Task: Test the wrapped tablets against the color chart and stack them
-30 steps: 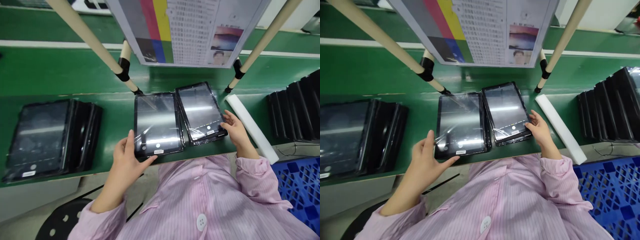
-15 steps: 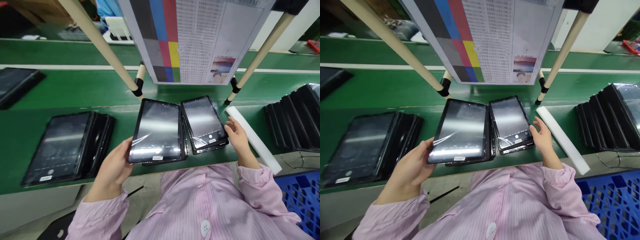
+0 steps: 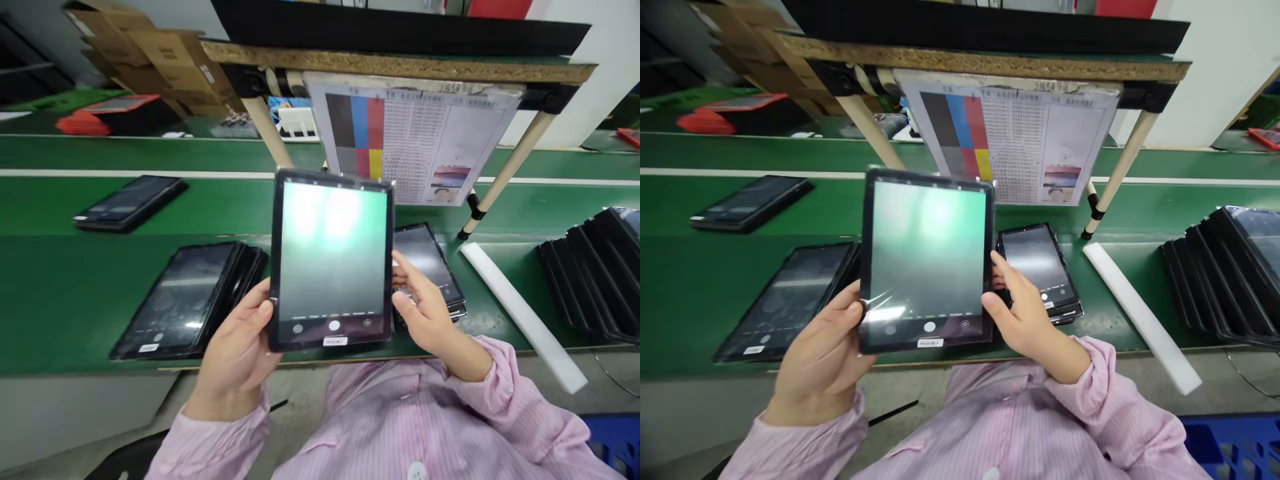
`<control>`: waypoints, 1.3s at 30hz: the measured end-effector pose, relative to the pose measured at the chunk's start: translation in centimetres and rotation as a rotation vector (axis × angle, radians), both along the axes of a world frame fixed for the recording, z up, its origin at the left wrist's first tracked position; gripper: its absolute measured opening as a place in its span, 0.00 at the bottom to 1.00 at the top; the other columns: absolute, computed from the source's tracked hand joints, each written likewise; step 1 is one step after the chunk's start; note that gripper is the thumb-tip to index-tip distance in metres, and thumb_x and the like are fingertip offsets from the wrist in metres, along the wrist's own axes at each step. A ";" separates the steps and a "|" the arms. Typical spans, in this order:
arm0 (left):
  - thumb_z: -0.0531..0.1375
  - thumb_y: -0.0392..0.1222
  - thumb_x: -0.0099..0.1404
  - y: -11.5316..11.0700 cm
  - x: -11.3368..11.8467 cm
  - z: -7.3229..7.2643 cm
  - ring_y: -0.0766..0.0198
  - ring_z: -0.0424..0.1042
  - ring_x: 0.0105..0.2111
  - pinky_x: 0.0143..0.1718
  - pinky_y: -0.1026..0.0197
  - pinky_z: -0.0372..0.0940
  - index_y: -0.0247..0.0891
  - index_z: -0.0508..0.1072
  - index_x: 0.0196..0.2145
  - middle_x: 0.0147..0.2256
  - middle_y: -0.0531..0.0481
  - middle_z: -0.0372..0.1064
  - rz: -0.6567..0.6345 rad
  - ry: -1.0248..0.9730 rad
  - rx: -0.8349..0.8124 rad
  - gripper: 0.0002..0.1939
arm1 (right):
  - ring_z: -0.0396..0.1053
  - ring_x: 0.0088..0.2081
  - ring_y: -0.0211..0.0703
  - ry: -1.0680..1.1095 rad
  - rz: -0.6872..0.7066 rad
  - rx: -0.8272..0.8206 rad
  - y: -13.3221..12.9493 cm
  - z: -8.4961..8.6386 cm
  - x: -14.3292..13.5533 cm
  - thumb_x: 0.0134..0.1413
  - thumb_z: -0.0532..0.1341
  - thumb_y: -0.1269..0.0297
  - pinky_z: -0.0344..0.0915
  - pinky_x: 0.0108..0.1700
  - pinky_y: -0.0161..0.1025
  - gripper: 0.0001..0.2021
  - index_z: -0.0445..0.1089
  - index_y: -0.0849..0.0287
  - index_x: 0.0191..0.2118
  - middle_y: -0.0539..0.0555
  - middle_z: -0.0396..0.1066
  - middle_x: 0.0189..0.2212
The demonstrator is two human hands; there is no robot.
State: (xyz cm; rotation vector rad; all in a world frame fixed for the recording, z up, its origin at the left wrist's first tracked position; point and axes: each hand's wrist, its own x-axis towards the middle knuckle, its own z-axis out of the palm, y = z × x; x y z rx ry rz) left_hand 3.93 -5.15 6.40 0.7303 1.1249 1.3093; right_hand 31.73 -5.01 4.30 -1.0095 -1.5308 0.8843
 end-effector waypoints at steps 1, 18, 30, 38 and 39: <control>0.80 0.56 0.51 0.1 0.6 0.1 0.44 0.84 0.47 0.48 0.45 0.82 0.48 0.83 0.51 0.43 0.48 0.85 -0.022 -0.026 0.049 0.31 | 0.78 0.55 0.52 0.116 -0.025 0.015 -0.2 0.3 -0.3 0.72 0.60 0.45 0.75 0.61 0.57 0.28 0.66 0.45 0.72 0.57 0.77 0.59; 0.77 0.66 0.53 1.2 8.2 -6.3 0.38 0.60 0.67 0.68 0.33 0.61 0.46 0.39 0.79 0.66 0.32 0.54 0.144 0.937 0.761 0.72 | 0.74 0.64 0.62 0.413 -0.179 -0.199 2.4 0.1 1.5 0.59 0.59 0.25 0.76 0.63 0.62 0.35 0.79 0.52 0.50 0.59 0.83 0.49; 0.78 0.65 0.52 0.8 9.1 -6.6 0.38 0.63 0.62 0.65 0.28 0.60 0.44 0.36 0.78 0.62 0.32 0.57 0.231 1.068 0.784 0.74 | 0.70 0.68 0.64 0.434 -0.189 -0.169 2.6 0.2 1.4 0.58 0.61 0.27 0.74 0.65 0.64 0.33 0.80 0.53 0.47 0.60 0.82 0.52; 0.74 0.73 0.54 0.9 9.2 -6.9 0.39 0.64 0.61 0.65 0.31 0.60 0.40 0.38 0.78 0.61 0.31 0.58 0.288 1.104 0.829 0.72 | 0.71 0.67 0.63 0.477 -0.204 -0.153 2.5 0.2 1.2 0.53 0.66 0.27 0.73 0.67 0.63 0.31 0.80 0.53 0.41 0.59 0.83 0.49; 0.73 0.75 0.53 0.9 9.2 -7.0 0.38 0.64 0.61 0.65 0.31 0.60 0.40 0.38 0.77 0.61 0.31 0.58 0.290 1.099 0.823 0.72 | 0.71 0.67 0.63 0.498 -0.206 -0.151 2.5 0.2 1.2 0.52 0.67 0.27 0.73 0.67 0.62 0.30 0.80 0.53 0.39 0.58 0.84 0.47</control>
